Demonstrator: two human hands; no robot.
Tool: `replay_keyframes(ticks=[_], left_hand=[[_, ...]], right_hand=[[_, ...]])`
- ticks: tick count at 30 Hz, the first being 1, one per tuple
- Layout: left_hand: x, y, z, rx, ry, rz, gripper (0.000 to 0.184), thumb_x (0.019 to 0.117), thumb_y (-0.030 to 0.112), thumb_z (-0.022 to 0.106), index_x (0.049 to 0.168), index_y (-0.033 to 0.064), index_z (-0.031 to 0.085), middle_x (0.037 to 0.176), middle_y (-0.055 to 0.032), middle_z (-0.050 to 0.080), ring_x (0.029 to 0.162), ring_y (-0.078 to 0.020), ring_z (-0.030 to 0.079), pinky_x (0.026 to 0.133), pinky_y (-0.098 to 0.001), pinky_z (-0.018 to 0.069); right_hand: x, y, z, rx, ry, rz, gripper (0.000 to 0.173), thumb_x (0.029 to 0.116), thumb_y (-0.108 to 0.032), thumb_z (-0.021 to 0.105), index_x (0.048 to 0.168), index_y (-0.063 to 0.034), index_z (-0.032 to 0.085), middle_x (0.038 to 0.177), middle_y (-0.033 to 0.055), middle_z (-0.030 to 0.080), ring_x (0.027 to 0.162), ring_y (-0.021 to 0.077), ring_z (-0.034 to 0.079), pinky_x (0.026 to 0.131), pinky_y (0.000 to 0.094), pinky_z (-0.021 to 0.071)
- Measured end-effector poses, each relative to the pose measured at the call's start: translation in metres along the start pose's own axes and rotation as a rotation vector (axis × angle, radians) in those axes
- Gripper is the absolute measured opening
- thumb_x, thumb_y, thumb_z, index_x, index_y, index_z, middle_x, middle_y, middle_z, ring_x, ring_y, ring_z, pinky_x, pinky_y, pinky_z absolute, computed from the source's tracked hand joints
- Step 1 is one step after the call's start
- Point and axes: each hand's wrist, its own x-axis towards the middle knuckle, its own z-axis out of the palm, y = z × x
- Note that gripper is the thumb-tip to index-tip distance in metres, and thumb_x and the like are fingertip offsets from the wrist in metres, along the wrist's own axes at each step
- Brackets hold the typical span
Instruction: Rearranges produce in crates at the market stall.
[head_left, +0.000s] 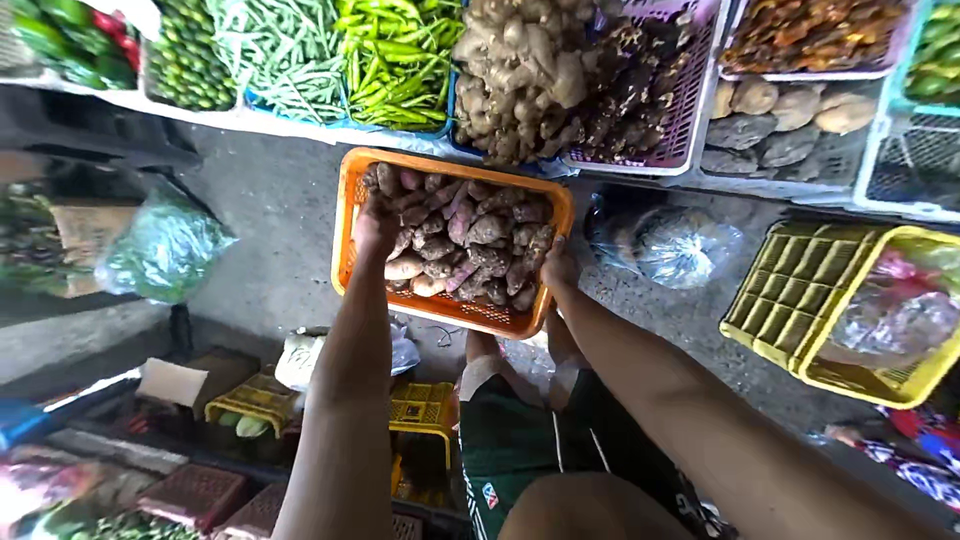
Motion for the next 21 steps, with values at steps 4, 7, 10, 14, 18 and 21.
replay_keyframes(ticks=[4,7,10,14,18,21], left_hand=[[-0.048,-0.036,-0.036,-0.578,0.285,0.115,0.043,0.0941,0.017,0.062,0.134,0.0011,0.056,0.108,-0.013,0.068,0.098,-0.0203,0.068,0.09,-0.0427,0.0573],[-0.08,-0.044,-0.031,-1.059,0.372,0.076,0.005,0.094,0.014,0.05,0.096,0.0131,0.054,0.076,0.0035,0.062,0.069,-0.0117,0.064,0.068,-0.0369,0.058],[-0.096,-0.038,0.003,-0.813,0.093,-0.167,0.033,0.1006,0.039,0.056,0.107,0.008,0.065,0.074,-0.0083,0.064,0.06,-0.0215,0.063,0.06,-0.0463,0.0578],[-0.079,0.007,0.07,-0.143,-0.276,-0.161,0.059,0.0954,0.053,0.066,0.141,0.0144,0.06,0.121,-0.0209,0.07,0.11,-0.0412,0.068,0.094,-0.0668,0.0526],[-0.077,0.009,0.071,-0.035,-0.224,-0.186,0.05,0.0942,0.049,0.066,0.13,0.0153,0.067,0.118,-0.018,0.072,0.113,-0.0402,0.068,0.095,-0.0675,0.0515],[-0.092,0.014,0.045,-0.188,-0.145,-0.162,0.048,0.0951,0.052,0.067,0.117,0.0094,0.072,0.101,-0.0154,0.074,0.097,-0.0349,0.071,0.088,-0.0628,0.0545]], right_hand=[[0.004,0.014,-0.03,0.057,-0.051,-0.099,0.075,0.1064,-0.064,0.027,0.136,-0.0035,0.06,0.127,0.0264,0.065,0.121,0.043,0.062,0.101,0.0661,0.0472],[-0.02,-0.004,-0.057,-0.016,0.064,-0.191,0.055,0.1015,-0.045,0.061,0.132,0.0007,0.055,0.116,0.0253,0.066,0.107,0.0425,0.066,0.093,0.0631,0.0525],[-0.052,-0.037,-0.032,-0.176,-0.069,-0.433,0.046,0.0939,-0.034,0.072,0.126,-0.0016,0.062,0.113,0.0212,0.068,0.102,0.0387,0.068,0.09,0.0624,0.0557],[-0.053,-0.063,0.029,-0.477,-0.168,-0.422,0.084,0.0851,-0.057,0.074,0.146,-0.0052,0.05,0.148,0.0251,0.049,0.127,0.0443,0.057,0.1,0.0668,0.05],[-0.04,-0.068,0.05,-0.609,-0.147,-0.473,0.071,0.0908,-0.046,0.073,0.146,-0.0057,0.051,0.146,0.0231,0.051,0.123,0.0418,0.06,0.096,0.062,0.0542],[-0.028,-0.06,0.043,-0.679,-0.169,-0.578,0.059,0.0929,-0.033,0.073,0.144,-0.0104,0.055,0.149,0.0209,0.049,0.13,0.0426,0.055,0.097,0.0629,0.0529]])
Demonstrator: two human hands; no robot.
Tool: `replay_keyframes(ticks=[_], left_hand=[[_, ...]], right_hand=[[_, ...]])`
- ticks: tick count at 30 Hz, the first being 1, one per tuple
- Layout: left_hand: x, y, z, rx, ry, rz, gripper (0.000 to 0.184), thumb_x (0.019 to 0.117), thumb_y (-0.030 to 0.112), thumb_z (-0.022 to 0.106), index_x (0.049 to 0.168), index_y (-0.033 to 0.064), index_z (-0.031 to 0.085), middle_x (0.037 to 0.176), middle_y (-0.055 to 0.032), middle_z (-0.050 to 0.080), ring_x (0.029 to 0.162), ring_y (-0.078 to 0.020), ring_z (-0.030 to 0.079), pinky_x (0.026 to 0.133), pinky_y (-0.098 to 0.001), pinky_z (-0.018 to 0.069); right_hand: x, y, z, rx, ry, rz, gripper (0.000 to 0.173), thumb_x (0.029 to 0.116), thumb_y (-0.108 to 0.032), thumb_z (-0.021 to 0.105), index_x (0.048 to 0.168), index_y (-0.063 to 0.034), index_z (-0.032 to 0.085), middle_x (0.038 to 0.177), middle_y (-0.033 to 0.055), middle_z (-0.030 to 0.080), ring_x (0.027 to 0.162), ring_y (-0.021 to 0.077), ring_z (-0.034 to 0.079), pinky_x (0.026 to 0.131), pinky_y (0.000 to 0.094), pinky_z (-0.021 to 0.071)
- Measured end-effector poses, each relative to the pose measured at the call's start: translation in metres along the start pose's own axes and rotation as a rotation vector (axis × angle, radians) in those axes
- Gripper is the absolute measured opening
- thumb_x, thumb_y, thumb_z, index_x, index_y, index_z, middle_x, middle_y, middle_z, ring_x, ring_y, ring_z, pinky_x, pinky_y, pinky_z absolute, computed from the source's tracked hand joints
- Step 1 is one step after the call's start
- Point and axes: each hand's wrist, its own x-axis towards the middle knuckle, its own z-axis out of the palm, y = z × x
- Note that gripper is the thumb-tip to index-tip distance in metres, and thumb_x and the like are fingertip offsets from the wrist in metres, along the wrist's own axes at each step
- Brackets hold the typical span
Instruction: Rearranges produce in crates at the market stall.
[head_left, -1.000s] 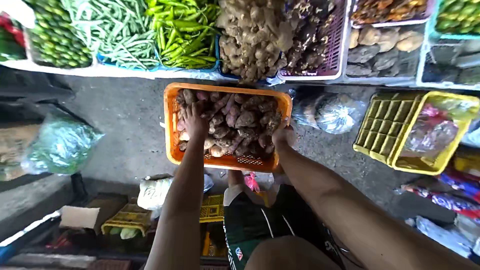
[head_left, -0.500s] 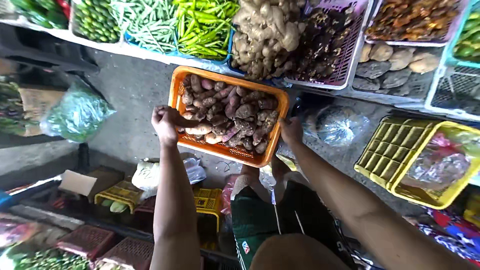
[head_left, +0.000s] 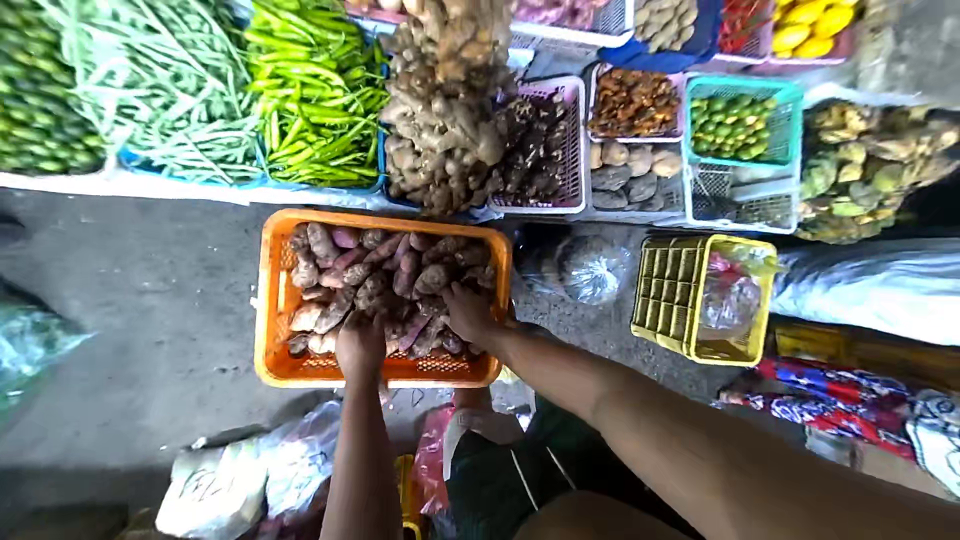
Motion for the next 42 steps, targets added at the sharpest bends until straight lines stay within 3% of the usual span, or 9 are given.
replay_keyframes(ticks=[2,6,11,17,24,29,37,40,42], left_hand=[[-0.025,0.029,-0.014,-0.183,-0.006,0.045,0.043,0.0953,0.048,0.069,0.109,0.0071,0.073,0.088,-0.0099,0.073,0.078,-0.0252,0.071,0.076,-0.0536,0.0599],[-0.065,0.125,-0.023,-0.515,-0.226,0.171,0.043,0.0946,0.024,0.075,0.131,0.0058,0.064,0.104,-0.0116,0.075,0.087,-0.0204,0.073,0.082,-0.0441,0.0629],[-0.061,0.202,-0.007,-0.29,-0.313,0.334,0.041,0.0957,0.025,0.07,0.135,0.0152,0.063,0.093,-0.0076,0.073,0.081,-0.0231,0.071,0.074,-0.0514,0.0612],[-0.037,0.12,0.03,-0.111,-0.179,-0.068,0.059,0.0891,0.021,0.074,0.145,0.0147,0.056,0.134,-0.0141,0.065,0.114,-0.0345,0.067,0.095,-0.0612,0.0554],[0.041,0.048,0.002,0.091,0.071,-0.369,0.078,0.083,0.017,0.076,0.154,0.0165,0.045,0.152,-0.0229,0.048,0.117,-0.0475,0.063,0.089,-0.0696,0.0545],[0.087,0.026,-0.009,0.264,-0.069,-0.436,0.061,0.0819,0.018,0.075,0.14,0.0111,0.058,0.142,-0.025,0.056,0.119,-0.049,0.061,0.09,-0.0718,0.0508],[0.082,-0.007,-0.066,0.108,-0.03,-0.37,0.046,0.0869,0.039,0.076,0.121,0.0091,0.069,0.114,-0.0233,0.07,0.109,-0.0453,0.067,0.091,-0.0723,0.0509],[0.084,-0.011,-0.088,0.024,0.049,-0.203,0.039,0.0854,0.037,0.077,0.116,0.0136,0.072,0.109,-0.0174,0.073,0.102,-0.0405,0.069,0.087,-0.0705,0.053],[0.099,-0.004,-0.093,0.087,0.05,-0.071,0.04,0.0835,0.028,0.078,0.121,0.0147,0.071,0.127,-0.016,0.067,0.109,-0.0411,0.067,0.087,-0.0705,0.0537]], right_hand=[[0.0,0.01,-0.011,0.018,-0.037,-0.046,0.054,0.094,-0.034,0.071,0.141,-0.0111,0.058,0.15,0.0191,0.049,0.132,0.0418,0.054,0.099,0.0637,0.0521],[-0.03,0.027,-0.043,0.376,-0.021,-0.182,0.051,0.0936,-0.041,0.071,0.13,-0.0049,0.067,0.123,0.0176,0.07,0.117,0.0313,0.067,0.105,0.0551,0.0512],[-0.042,0.108,-0.105,0.979,0.088,-0.013,0.034,0.1009,-0.026,0.059,0.118,0.0025,0.063,0.09,0.0075,0.071,0.075,0.0132,0.068,0.069,0.034,0.0604],[0.052,0.221,-0.22,1.264,0.022,0.483,0.053,0.1103,-0.047,0.038,0.146,-0.008,0.04,0.127,0.0102,0.063,0.1,0.0206,0.069,0.081,0.0379,0.0584],[0.061,0.088,-0.214,0.57,-0.442,-0.246,0.037,0.1021,-0.015,0.063,0.136,-0.0021,0.056,0.123,0.0168,0.068,0.105,0.0262,0.07,0.091,0.0465,0.0591],[0.082,-0.043,-0.114,-0.148,-0.188,-0.869,0.05,0.0818,-0.009,0.077,0.129,-0.0211,0.07,0.156,0.009,0.046,0.141,0.0337,0.046,0.111,0.0586,0.0437],[0.128,-0.117,-0.051,-0.558,-0.122,-0.97,0.051,0.0924,-0.006,0.07,0.141,-0.0181,0.062,0.167,0.0184,0.027,0.15,0.0475,0.028,0.111,0.0709,0.0351],[0.126,-0.126,-0.04,-0.62,-0.044,-0.955,0.034,0.0964,-0.009,0.065,0.13,-0.0138,0.068,0.163,0.0204,0.035,0.145,0.0454,0.037,0.108,0.0662,0.0399],[0.122,-0.126,-0.031,-0.628,0.012,-0.949,0.03,0.09,-0.013,0.071,0.12,-0.0093,0.073,0.153,0.0223,0.046,0.135,0.0451,0.046,0.105,0.0655,0.0412]])
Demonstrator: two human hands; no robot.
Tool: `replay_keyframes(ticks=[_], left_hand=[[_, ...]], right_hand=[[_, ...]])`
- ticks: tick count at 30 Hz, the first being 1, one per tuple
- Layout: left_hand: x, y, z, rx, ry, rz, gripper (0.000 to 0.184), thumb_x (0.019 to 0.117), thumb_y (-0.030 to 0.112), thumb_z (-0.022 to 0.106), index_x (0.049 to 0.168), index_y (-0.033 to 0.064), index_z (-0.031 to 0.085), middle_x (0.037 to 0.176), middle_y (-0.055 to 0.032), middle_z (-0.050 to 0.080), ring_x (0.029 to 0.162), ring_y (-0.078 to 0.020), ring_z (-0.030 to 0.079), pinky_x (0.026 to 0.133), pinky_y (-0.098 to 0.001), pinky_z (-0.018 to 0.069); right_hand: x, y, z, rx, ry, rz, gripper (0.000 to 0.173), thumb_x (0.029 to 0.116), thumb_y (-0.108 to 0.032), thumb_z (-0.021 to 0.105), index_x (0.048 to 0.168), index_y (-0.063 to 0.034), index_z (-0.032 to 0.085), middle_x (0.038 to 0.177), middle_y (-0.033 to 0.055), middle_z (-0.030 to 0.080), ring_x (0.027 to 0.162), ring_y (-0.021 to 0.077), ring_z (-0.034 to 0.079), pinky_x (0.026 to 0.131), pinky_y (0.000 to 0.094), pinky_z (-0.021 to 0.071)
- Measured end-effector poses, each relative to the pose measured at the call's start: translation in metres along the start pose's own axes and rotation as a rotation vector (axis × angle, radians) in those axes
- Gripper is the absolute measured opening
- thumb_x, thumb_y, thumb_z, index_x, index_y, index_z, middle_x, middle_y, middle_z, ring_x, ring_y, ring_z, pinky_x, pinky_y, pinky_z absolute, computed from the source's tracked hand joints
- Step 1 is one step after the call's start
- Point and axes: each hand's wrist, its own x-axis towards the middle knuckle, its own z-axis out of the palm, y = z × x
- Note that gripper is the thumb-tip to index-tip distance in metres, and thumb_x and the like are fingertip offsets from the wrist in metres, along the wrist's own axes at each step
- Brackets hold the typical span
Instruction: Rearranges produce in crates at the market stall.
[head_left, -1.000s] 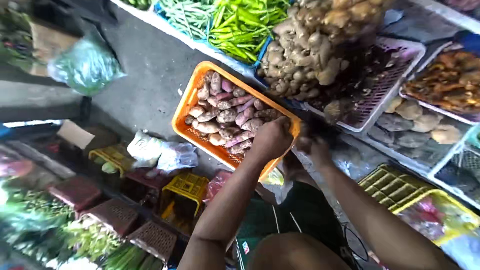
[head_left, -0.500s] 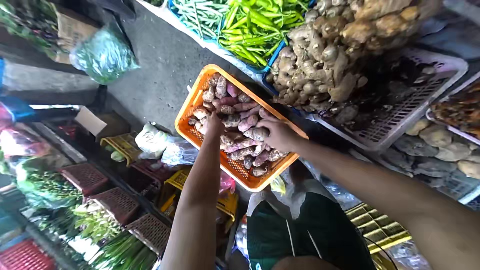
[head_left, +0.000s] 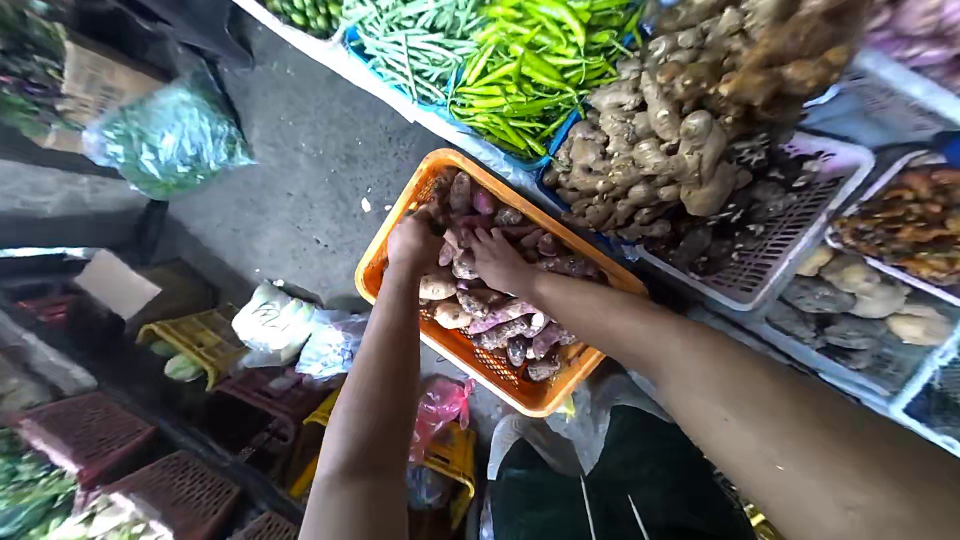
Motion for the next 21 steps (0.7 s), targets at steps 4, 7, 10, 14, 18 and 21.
replay_keyframes(ticks=[4,7,10,14,18,21], left_hand=[[0.049,0.006,0.021,0.086,-0.078,0.151,0.052,0.0833,0.036,0.08,0.128,0.0112,0.068,0.135,-0.0212,0.063,0.117,-0.0467,0.063,0.092,-0.0738,0.051],[0.071,-0.007,0.027,0.09,-0.131,0.151,0.048,0.0792,0.037,0.082,0.116,0.008,0.072,0.119,-0.0244,0.068,0.111,-0.0476,0.065,0.089,-0.0743,0.051],[0.07,-0.024,0.031,0.081,-0.08,0.262,0.046,0.08,0.043,0.083,0.113,0.0128,0.073,0.115,-0.0216,0.071,0.106,-0.047,0.067,0.085,-0.0749,0.052],[0.003,-0.009,0.002,-0.149,0.072,0.22,0.036,0.0883,0.036,0.078,0.112,0.0094,0.073,0.116,-0.0199,0.07,0.105,-0.0432,0.067,0.089,-0.0725,0.0516],[-0.1,0.057,-0.008,-0.537,-0.019,0.298,0.03,0.0853,0.024,0.083,0.107,0.0057,0.073,0.106,-0.0116,0.073,0.094,-0.024,0.072,0.085,-0.0504,0.0607],[-0.13,0.131,0.011,-0.739,-0.315,0.501,0.031,0.0878,0.029,0.081,0.111,0.0091,0.073,0.106,-0.007,0.074,0.094,-0.0164,0.072,0.088,-0.0418,0.0609]], right_hand=[[-0.064,-0.01,-0.024,0.318,0.019,0.23,0.054,0.0797,-0.031,0.082,0.131,-0.0215,0.068,0.157,0.0188,0.043,0.141,0.0411,0.043,0.112,0.0638,0.0388],[-0.154,-0.002,-0.052,0.583,0.049,0.469,0.065,0.0719,-0.049,0.088,0.13,-0.0288,0.069,0.154,0.0056,0.05,0.138,0.0246,0.051,0.113,0.0499,0.047],[-0.249,0.042,-0.064,0.701,0.121,0.774,0.07,0.0743,-0.038,0.091,0.136,-0.0154,0.066,0.146,0.0128,0.057,0.134,0.0273,0.055,0.112,0.05,0.0471],[-0.335,0.109,-0.057,0.751,0.463,1.362,0.063,0.0859,-0.033,0.084,0.139,-0.0084,0.061,0.131,0.0243,0.064,0.122,0.0396,0.062,0.105,0.0623,0.0487],[-0.345,0.106,-0.045,0.618,0.389,1.339,0.065,0.0941,-0.038,0.074,0.149,-0.0105,0.053,0.147,0.0224,0.055,0.135,0.0379,0.054,0.113,0.0586,0.0438],[-0.325,0.051,-0.028,0.688,0.102,1.177,0.038,0.102,-0.029,0.062,0.13,-0.0039,0.067,0.126,0.0226,0.068,0.12,0.0391,0.064,0.106,0.063,0.0479]])
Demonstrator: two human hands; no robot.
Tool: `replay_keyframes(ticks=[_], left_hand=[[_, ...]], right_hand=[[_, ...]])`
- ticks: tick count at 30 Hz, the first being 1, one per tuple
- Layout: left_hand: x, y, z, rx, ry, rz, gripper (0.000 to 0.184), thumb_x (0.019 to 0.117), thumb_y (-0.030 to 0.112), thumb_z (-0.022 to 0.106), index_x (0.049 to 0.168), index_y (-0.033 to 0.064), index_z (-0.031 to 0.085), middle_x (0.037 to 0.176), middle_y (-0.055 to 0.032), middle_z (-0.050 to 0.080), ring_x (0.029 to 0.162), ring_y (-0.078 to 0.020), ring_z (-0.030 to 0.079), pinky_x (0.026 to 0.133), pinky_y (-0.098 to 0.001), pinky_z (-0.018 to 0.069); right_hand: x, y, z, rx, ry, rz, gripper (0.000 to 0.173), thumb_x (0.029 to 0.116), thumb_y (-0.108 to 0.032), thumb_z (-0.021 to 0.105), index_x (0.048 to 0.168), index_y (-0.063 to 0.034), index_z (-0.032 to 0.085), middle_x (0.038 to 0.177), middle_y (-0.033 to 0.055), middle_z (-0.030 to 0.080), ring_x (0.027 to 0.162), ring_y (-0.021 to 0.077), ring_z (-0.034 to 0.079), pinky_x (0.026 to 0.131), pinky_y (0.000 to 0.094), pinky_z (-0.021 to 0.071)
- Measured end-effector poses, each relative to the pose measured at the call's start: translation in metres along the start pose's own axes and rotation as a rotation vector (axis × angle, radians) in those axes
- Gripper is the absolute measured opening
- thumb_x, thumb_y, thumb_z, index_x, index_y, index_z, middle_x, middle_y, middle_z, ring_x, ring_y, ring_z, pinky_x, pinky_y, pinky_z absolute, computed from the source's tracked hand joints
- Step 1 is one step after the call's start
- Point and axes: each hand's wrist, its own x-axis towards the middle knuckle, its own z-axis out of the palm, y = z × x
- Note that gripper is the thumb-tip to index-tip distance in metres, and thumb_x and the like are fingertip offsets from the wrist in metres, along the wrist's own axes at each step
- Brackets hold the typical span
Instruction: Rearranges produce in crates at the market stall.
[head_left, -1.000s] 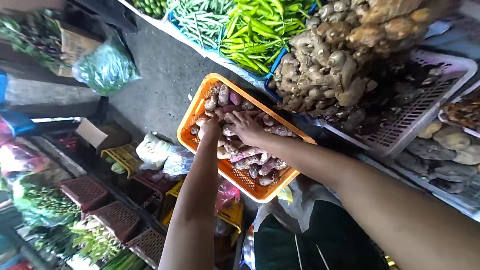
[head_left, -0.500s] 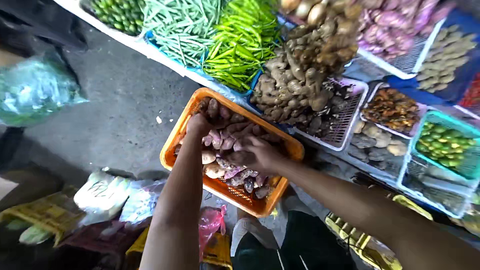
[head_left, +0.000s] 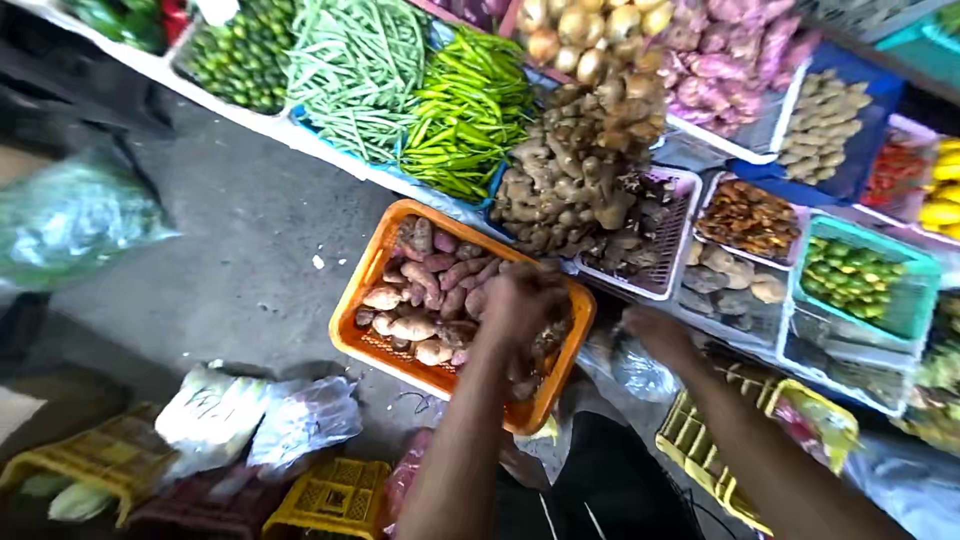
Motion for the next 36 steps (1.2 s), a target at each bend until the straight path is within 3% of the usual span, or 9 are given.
replay_keyframes(ticks=[4,9,11,14,20,27,31,33,36], left_hand=[[0.041,0.001,0.01,-0.057,-0.022,-0.042,0.063,0.0932,0.04,0.076,0.149,0.0221,0.055,0.125,-0.0119,0.071,0.101,-0.0249,0.072,0.09,-0.0509,0.0596],[0.072,-0.086,-0.072,0.448,0.519,-0.421,0.062,0.087,0.035,0.077,0.146,0.0258,0.058,0.136,-0.0226,0.062,0.108,-0.0439,0.068,0.087,-0.0672,0.0551],[0.096,-0.1,-0.089,0.659,0.51,-0.544,0.075,0.0835,0.035,0.079,0.152,0.0256,0.05,0.151,-0.03,0.045,0.113,-0.0522,0.063,0.086,-0.0714,0.0536],[0.137,-0.109,-0.101,0.784,0.47,-0.654,0.072,0.083,0.038,0.08,0.148,0.0226,0.052,0.15,-0.0319,0.044,0.112,-0.0533,0.062,0.084,-0.0712,0.054],[0.15,-0.143,-0.107,0.552,0.59,-0.583,0.069,0.0811,0.035,0.082,0.143,0.0199,0.056,0.131,-0.0235,0.064,0.121,-0.0458,0.061,0.096,-0.0703,0.0493],[0.13,-0.141,-0.096,0.517,0.695,-0.513,0.036,0.0849,0.032,0.075,0.119,0.0185,0.074,0.109,-0.0093,0.076,0.103,-0.0331,0.072,0.089,-0.0665,0.0539],[0.117,-0.131,-0.09,0.445,0.799,-0.541,0.053,0.0839,0.029,0.076,0.131,0.0098,0.061,0.112,-0.0125,0.073,0.102,-0.0347,0.07,0.089,-0.0631,0.0548],[0.121,-0.129,-0.09,0.402,0.87,-0.55,0.067,0.0817,0.028,0.076,0.141,0.011,0.049,0.099,-0.0134,0.072,0.092,-0.0351,0.07,0.08,-0.0614,0.0561],[0.13,-0.13,-0.095,0.337,0.821,-0.599,0.086,0.0832,0.041,0.08,0.153,0.0135,0.039,0.107,-0.0188,0.072,0.101,-0.0387,0.07,0.089,-0.0633,0.0551]], right_hand=[[-0.031,-0.027,0.054,0.011,-0.296,-0.038,0.032,0.0996,-0.029,0.065,0.122,-0.0074,0.072,0.114,0.0149,0.073,0.106,0.029,0.071,0.099,0.0541,0.0548],[0.003,-0.108,0.053,-0.124,-0.377,-0.374,0.036,0.1017,-0.028,0.058,0.135,-0.0139,0.066,0.137,0.0109,0.064,0.122,0.027,0.064,0.106,0.0501,0.0515],[0.032,-0.165,0.058,-0.216,-0.315,-0.583,0.043,0.0996,-0.02,0.059,0.142,-0.0174,0.061,0.149,0.0129,0.055,0.125,0.0333,0.061,0.104,0.0542,0.0517],[0.083,-0.235,0.079,-0.386,-0.268,-0.785,0.054,0.0956,-0.006,0.062,0.148,-0.0144,0.051,0.159,0.0228,0.037,0.113,0.0451,0.064,0.087,0.0616,0.0574],[0.106,-0.276,0.107,-0.538,-0.202,-0.762,0.033,0.1028,-0.004,0.05,0.131,0.0142,0.055,0.13,0.0357,0.056,0.107,0.0486,0.066,0.083,0.0607,0.0582],[0.118,-0.274,0.084,-0.541,-0.285,-1.028,0.016,0.0978,-0.003,0.057,0.099,0.0049,0.071,0.116,0.0265,0.065,0.095,0.0411,0.07,0.073,0.0574,0.0601],[0.099,-0.249,0.026,-0.316,-0.383,-1.059,0.018,0.0924,-0.005,0.065,0.108,-0.0031,0.072,0.115,0.0163,0.068,0.102,0.0347,0.068,0.084,0.056,0.0583],[0.09,-0.2,-0.015,-0.046,-0.499,-0.909,0.027,0.0959,-0.005,0.063,0.12,-0.0093,0.074,0.118,0.0091,0.072,0.105,0.0237,0.071,0.093,0.0489,0.0589],[0.096,-0.092,-0.07,0.392,-0.726,-0.345,0.028,0.1033,-0.009,0.053,0.126,-0.001,0.067,0.101,0.0117,0.073,0.079,0.0175,0.072,0.076,0.0368,0.0629]])
